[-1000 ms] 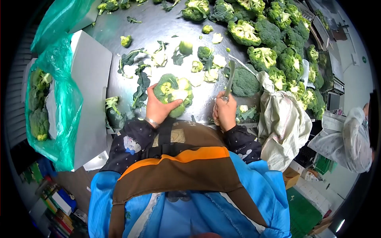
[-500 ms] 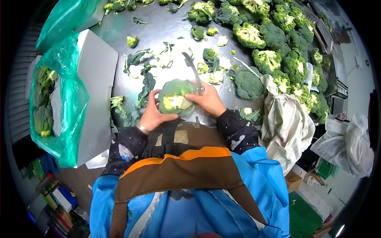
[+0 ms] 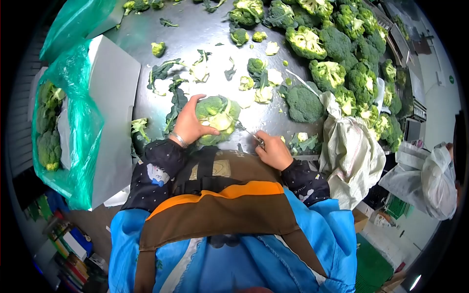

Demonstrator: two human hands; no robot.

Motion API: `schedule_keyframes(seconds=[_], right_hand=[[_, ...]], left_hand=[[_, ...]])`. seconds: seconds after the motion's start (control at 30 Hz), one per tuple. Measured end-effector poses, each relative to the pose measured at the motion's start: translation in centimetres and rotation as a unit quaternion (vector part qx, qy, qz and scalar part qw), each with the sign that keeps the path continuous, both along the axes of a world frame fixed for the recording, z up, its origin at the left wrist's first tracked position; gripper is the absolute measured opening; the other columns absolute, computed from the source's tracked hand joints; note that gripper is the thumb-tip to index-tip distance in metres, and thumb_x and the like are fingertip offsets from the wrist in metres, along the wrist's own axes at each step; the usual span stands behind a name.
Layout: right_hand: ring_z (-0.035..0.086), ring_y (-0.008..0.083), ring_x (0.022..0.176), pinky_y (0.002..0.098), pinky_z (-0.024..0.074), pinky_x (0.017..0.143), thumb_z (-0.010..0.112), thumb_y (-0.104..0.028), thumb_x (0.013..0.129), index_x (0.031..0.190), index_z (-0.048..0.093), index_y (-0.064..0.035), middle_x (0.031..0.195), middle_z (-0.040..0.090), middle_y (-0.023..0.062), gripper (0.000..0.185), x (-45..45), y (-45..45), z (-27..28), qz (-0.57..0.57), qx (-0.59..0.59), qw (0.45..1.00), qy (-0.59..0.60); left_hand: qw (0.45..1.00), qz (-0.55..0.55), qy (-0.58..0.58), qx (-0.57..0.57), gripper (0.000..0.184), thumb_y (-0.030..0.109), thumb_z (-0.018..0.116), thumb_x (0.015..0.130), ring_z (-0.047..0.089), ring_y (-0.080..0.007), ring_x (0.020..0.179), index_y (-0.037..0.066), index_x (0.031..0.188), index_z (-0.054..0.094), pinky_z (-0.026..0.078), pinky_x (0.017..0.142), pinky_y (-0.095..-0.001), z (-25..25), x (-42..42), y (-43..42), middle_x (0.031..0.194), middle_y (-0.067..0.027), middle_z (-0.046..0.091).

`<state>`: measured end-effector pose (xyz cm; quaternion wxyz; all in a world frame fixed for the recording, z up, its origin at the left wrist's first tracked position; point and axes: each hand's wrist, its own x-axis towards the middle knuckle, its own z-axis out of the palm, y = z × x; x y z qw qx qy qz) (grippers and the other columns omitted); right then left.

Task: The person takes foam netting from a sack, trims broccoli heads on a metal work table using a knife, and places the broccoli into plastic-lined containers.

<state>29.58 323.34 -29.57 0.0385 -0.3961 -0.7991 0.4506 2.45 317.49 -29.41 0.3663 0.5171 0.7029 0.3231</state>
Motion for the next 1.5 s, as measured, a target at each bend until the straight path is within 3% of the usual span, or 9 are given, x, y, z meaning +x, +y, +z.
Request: schedule_keyframes(seconds=[0.17, 0.33, 0.47, 0.57, 0.7, 0.73, 0.83, 1.37, 1.5], right_hand=[[0.058, 0.0452, 0.077, 0.0496, 0.0462, 0.07, 0.054, -0.008, 0.076, 0.097, 0.057, -0.0021, 0.074, 0.06, 0.026, 0.022, 0.0, 0.7, 0.0, 0.074, -0.062, 0.994, -0.041], [0.06, 0.0438, 0.074, 0.0527, 0.0456, 0.067, 0.05, -0.01, 0.08, 0.096, 0.05, -0.0045, 0.077, 0.062, 0.0235, 0.018, -1.9, -0.8, -0.6, 0.034, 0.056, 0.986, -0.152], [0.06, 0.0416, 0.07, 0.0515, 0.0441, 0.061, 0.052, -0.009, 0.08, 0.094, 0.048, -0.0048, 0.072, 0.061, 0.0215, 0.015, -2.4, -2.2, 0.6, -0.068, 0.094, 0.987, -0.112], [0.06, 0.0394, 0.068, 0.0486, 0.0433, 0.059, 0.054, -0.007, 0.079, 0.092, 0.048, -0.0036, 0.067, 0.058, 0.0216, 0.015, -2.5, -1.4, 0.0, -0.274, 0.059, 0.96, 0.025], [0.059, 0.0401, 0.068, 0.0451, 0.0449, 0.06, 0.056, -0.007, 0.08, 0.085, 0.055, -0.0023, 0.065, 0.058, 0.0214, 0.007, -0.7, -0.8, 1.1, -0.03, -0.046, 0.996, 0.074], [0.056, 0.0311, 0.061, 0.0353, 0.0434, 0.059, 0.054, -0.003, 0.078, 0.083, 0.056, -0.0015, 0.069, 0.057, 0.0161, 0.006, -0.3, -1.0, 1.4, 0.005, -0.049, 0.998, 0.037], [0.058, 0.0427, 0.072, 0.0465, 0.0463, 0.065, 0.055, -0.01, 0.08, 0.089, 0.06, -0.0024, 0.073, 0.06, 0.0241, 0.012, 0.2, -0.5, 1.8, 0.036, -0.057, 0.998, -0.007], [0.062, 0.0422, 0.081, 0.0467, 0.0495, 0.074, 0.052, -0.007, 0.072, 0.086, 0.063, 0.0033, 0.083, 0.063, 0.0262, 0.021, -1.5, 2.5, 2.5, 0.185, -0.089, 0.965, -0.165], [0.063, 0.0412, 0.079, 0.0479, 0.0506, 0.07, 0.055, -0.009, 0.074, 0.086, 0.059, 0.0027, 0.079, 0.065, 0.0226, 0.018, -2.9, 1.5, 0.7, 0.149, 0.012, 0.968, -0.201]], left_hand=[[0.999, -0.031, 0.02, 0.017, 0.098, 0.017, 0.092, 0.043, 0.05, -0.0326, 0.114, 0.006, 0.127, 0.042, 0.042, 0.096, -0.0373, -0.3, 0.1, -0.4, 0.119, -0.0176, 0.053], [1.0, 0.022, -0.006, 0.02, 0.095, 0.012, 0.091, 0.042, 0.051, -0.0307, 0.112, 0.004, 0.125, 0.044, 0.043, 0.095, -0.0361, -0.1, 1.2, -1.4, 0.118, -0.0161, 0.053], [0.995, 0.1, -0.015, 0.021, 0.093, 0.012, 0.091, 0.046, 0.053, -0.0279, 0.111, 0.004, 0.125, 0.042, 0.043, 0.094, -0.0349, -0.4, 1.8, -2.3, 0.116, -0.0164, 0.055], [0.992, 0.125, -0.026, -0.001, 0.093, 0.012, 0.091, 0.049, 0.053, -0.0265, 0.11, 0.002, 0.125, 0.039, 0.043, 0.095, -0.0347, -0.1, 2.3, -2.9, 0.117, -0.0171, 0.053], [0.999, 0.045, 0.006, -0.003, 0.096, 0.011, 0.09, 0.049, 0.052, -0.0293, 0.11, 0.0, 0.127, 0.035, 0.042, 0.096, -0.0354, 1.1, 1.1, -3.2, 0.118, -0.0176, 0.05], [0.999, 0.028, 0.033, 0.004, 0.097, 0.011, 0.09, 0.049, 0.052, -0.0301, 0.11, 0.001, 0.127, 0.034, 0.042, 0.096, -0.0357, 1.4, 0.8, -3.1, 0.118, -0.0177, 0.05], [0.997, -0.005, 0.074, 0.036, 0.088, 0.008, 0.087, 0.051, 0.049, -0.036, 0.11, 0.003, 0.124, 0.038, 0.042, 0.095, -0.0381, 1.2, 1.4, -2.6, 0.117, -0.0182, 0.048], [0.989, -0.048, 0.119, 0.07, 0.076, 0.001, 0.083, 0.05, 0.048, -0.0391, 0.108, 0.002, 0.116, 0.045, 0.042, 0.089, -0.0395, 0.5, 2.6, -2.5, 0.115, -0.0181, 0.046], [0.99, -0.04, 0.119, 0.065, 0.077, 0.002, 0.084, 0.05, 0.048, -0.0395, 0.106, 0.002, 0.116, 0.045, 0.042, 0.088, -0.0396, 0.0, 2.3, -2.5, 0.112, -0.0183, 0.046]])
